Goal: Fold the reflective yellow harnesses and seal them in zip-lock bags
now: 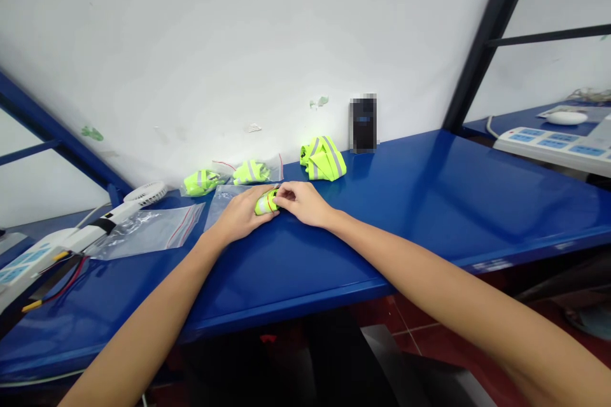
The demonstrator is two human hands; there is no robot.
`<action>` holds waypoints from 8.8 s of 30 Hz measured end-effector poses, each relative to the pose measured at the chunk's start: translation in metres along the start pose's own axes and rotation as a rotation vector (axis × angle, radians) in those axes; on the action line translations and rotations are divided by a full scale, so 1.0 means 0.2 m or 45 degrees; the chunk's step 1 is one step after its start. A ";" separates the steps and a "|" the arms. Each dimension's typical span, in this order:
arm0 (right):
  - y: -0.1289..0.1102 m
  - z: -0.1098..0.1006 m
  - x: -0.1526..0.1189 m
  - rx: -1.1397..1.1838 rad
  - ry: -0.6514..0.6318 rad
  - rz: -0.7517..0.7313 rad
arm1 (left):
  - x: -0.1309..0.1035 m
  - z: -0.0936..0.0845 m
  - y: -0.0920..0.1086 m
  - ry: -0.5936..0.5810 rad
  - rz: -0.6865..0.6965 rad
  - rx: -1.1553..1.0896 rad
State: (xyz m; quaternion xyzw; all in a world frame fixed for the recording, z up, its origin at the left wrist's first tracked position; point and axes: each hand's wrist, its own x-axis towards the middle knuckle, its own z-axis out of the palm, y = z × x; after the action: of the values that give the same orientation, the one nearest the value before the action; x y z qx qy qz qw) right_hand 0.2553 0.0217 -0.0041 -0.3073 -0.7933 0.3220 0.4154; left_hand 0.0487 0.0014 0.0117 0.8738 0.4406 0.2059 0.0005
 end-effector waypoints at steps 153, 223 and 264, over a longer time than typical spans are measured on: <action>-0.01 -0.06 0.04 -0.233 0.020 0.084 | 0.05 0.10 -0.05 0.442 -0.758 -1.416; -0.04 -0.03 0.02 -0.151 0.028 0.023 | 0.04 0.09 -0.04 0.284 -0.507 -1.245; -0.03 -0.08 0.05 -0.111 -0.024 0.123 | 0.05 0.03 -0.12 0.363 -0.483 -1.119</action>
State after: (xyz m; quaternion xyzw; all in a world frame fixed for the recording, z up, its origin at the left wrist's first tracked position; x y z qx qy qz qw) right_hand 0.2635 0.0289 0.0122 -0.3601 -0.7947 0.3098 0.3780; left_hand 0.0379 0.0249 0.0064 0.6586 0.4590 0.4858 0.3458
